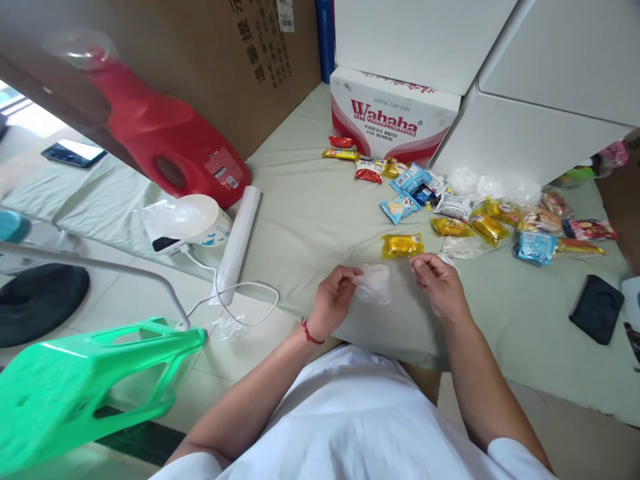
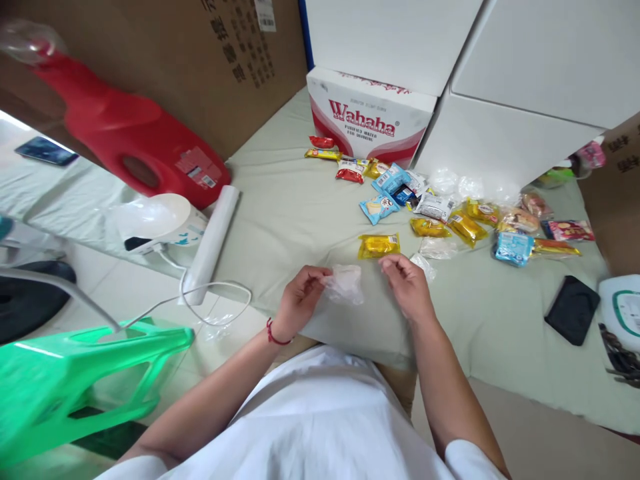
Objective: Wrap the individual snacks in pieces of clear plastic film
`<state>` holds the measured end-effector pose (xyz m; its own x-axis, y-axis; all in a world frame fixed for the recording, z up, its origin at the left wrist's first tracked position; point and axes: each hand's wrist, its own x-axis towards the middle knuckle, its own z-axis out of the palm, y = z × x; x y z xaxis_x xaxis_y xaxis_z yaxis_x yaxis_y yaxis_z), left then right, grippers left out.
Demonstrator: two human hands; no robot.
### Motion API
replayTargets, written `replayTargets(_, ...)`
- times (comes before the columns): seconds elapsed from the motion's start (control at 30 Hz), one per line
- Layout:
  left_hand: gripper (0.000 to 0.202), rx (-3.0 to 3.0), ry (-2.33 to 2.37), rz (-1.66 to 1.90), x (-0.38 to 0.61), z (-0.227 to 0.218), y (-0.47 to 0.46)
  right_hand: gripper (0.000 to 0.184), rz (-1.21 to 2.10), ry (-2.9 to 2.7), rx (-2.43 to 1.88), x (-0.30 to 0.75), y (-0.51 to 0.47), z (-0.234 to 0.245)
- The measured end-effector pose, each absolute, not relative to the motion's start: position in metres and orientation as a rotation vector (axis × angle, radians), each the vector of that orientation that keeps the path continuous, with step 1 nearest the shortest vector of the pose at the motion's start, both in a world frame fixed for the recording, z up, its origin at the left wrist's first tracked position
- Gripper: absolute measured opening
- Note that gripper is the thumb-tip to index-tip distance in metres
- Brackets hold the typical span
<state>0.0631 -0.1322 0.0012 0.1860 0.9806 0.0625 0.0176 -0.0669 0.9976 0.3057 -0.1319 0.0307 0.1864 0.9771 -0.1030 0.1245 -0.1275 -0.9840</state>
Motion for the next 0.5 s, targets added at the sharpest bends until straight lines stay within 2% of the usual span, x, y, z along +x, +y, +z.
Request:
replayTargets(0.1, 0.011, 1.67, 0.993, 1.086, 0.07, 0.009, -0.139, 0.042, 1.204, -1.371, -1.483, 0.292, -0.131, 0.036)
replayTargets(0.2, 0.012, 1.753, 0.948, 1.077, 0.075, 0.015, -0.143, 0.036, 1.308, -1.517, -1.437, 0.279, -0.126, 0.043)
replayTargets(0.37, 0.01, 1.334, 0.981, 1.114, 0.067, 0.01, -0.138, 0.035, 1.36, -0.983, -1.353, 0.293, -0.128, 0.043)
replayTargets(0.5, 0.024, 0.823, 0.977, 1.169, 0.059, 0.003, -0.129, 0.043, 1.367, -0.599, -1.317, 0.317, -0.14, 0.037)
